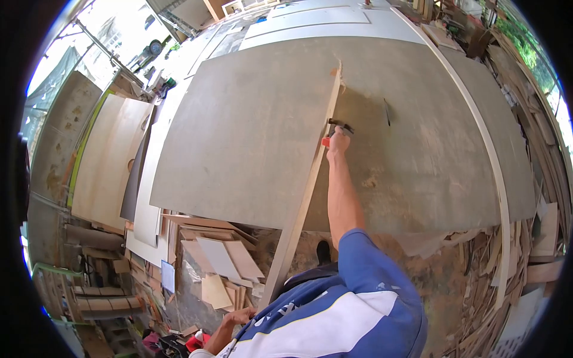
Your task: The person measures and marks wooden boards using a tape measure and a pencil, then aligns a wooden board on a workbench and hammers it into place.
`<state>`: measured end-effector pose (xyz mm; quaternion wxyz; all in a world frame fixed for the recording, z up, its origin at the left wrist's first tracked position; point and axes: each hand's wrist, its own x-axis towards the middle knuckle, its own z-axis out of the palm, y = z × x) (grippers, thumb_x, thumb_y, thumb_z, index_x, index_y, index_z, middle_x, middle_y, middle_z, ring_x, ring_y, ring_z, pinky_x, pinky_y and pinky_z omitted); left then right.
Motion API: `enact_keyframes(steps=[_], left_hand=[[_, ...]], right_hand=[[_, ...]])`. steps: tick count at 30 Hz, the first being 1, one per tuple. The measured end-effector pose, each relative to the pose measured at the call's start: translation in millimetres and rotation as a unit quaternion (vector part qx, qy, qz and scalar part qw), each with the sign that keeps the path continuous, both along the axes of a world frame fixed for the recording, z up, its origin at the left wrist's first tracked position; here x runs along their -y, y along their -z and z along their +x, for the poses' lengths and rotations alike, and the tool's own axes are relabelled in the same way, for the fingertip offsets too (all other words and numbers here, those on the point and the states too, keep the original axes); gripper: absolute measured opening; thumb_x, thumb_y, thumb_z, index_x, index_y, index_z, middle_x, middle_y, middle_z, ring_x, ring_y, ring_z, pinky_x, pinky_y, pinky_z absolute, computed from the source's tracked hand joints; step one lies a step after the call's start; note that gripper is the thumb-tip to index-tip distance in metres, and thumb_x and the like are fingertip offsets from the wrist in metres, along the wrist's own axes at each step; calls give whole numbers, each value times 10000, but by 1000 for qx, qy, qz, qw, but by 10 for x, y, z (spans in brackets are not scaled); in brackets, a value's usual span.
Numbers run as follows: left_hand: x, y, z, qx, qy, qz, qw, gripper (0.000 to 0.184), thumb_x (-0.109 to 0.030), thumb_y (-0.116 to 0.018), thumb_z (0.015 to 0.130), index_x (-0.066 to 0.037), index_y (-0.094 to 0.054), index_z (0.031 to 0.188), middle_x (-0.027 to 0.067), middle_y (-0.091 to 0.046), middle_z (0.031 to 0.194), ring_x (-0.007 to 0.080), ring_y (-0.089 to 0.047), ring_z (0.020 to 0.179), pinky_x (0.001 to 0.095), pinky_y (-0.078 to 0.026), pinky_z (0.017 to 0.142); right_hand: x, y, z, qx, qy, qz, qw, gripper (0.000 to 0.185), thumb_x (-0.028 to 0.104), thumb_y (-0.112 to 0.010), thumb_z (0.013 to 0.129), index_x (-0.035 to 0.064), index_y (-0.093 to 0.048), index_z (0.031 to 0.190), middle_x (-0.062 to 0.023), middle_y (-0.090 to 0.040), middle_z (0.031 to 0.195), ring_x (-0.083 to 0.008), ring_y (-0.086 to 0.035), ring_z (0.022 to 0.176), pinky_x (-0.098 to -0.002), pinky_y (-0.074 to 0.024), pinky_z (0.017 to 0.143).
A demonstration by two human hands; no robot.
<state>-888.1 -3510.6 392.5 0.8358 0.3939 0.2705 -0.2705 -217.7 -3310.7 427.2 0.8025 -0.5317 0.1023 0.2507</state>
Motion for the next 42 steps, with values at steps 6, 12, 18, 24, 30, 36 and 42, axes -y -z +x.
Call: enact_keyframes(steps=[6,12,18,24,30,36,42], left_hand=[[-131,-304,146,-32,28,45,998,744,-93,-819,653,-28,-528,1335,29,-536,1331,153,-467,1208,307,-354,1050],[-264,-491,231,-29,-1,47,998,626,-101,-844,659,1,-592,1223,-5,-669,1054,70,-589,871,235,-480,760],[-301,-127,28,33,-20,56,998,648,-127,-857,638,1,-597,1217,-8,-665,1102,107,-598,944,246,-470,843],[-528,-61,-16,12,0,48,999,603,-106,-819,644,10,-603,1195,21,-668,1100,118,-590,966,264,-466,851],[-719,579,-393,-20,54,102,993,598,-110,-807,642,8,-609,1194,34,-673,1095,134,-587,953,279,-459,855],[-815,-98,125,-8,148,177,973,654,-171,-836,657,-28,-598,1249,33,-673,1104,150,-587,996,288,-462,864],[-1199,-206,218,27,132,236,962,619,-174,-844,646,-71,-628,1218,41,-662,1073,157,-570,1001,298,-445,880]], right_hand=[[-9,-128,-53,10,176,-99,979,354,253,-549,928,-21,-526,705,-107,-585,648,-209,-590,539,-366,-459,475],[15,4,-62,72,1,-45,996,346,238,-512,920,-23,-545,695,-120,-582,596,-247,-594,536,-380,-485,544],[31,70,-2,149,-117,-59,980,344,281,-557,889,-14,-558,712,-78,-580,595,-167,-579,496,-362,-460,491],[143,212,-726,191,-80,-204,957,764,620,-805,625,-29,-518,907,-103,-575,797,-171,-559,611,-348,-480,567],[432,-33,-1524,220,-128,-248,935,984,633,-879,496,-77,-435,1013,-153,-511,969,-264,-546,945,-379,-472,832],[456,-266,-1344,243,-166,-277,915,898,417,-915,515,-84,-405,1058,-232,-527,1073,-327,-560,1018,-406,-467,867],[578,-416,-1132,230,-144,-274,923,881,291,-878,567,-130,-374,1153,-302,-536,1137,-393,-570,1077,-421,-463,908]])
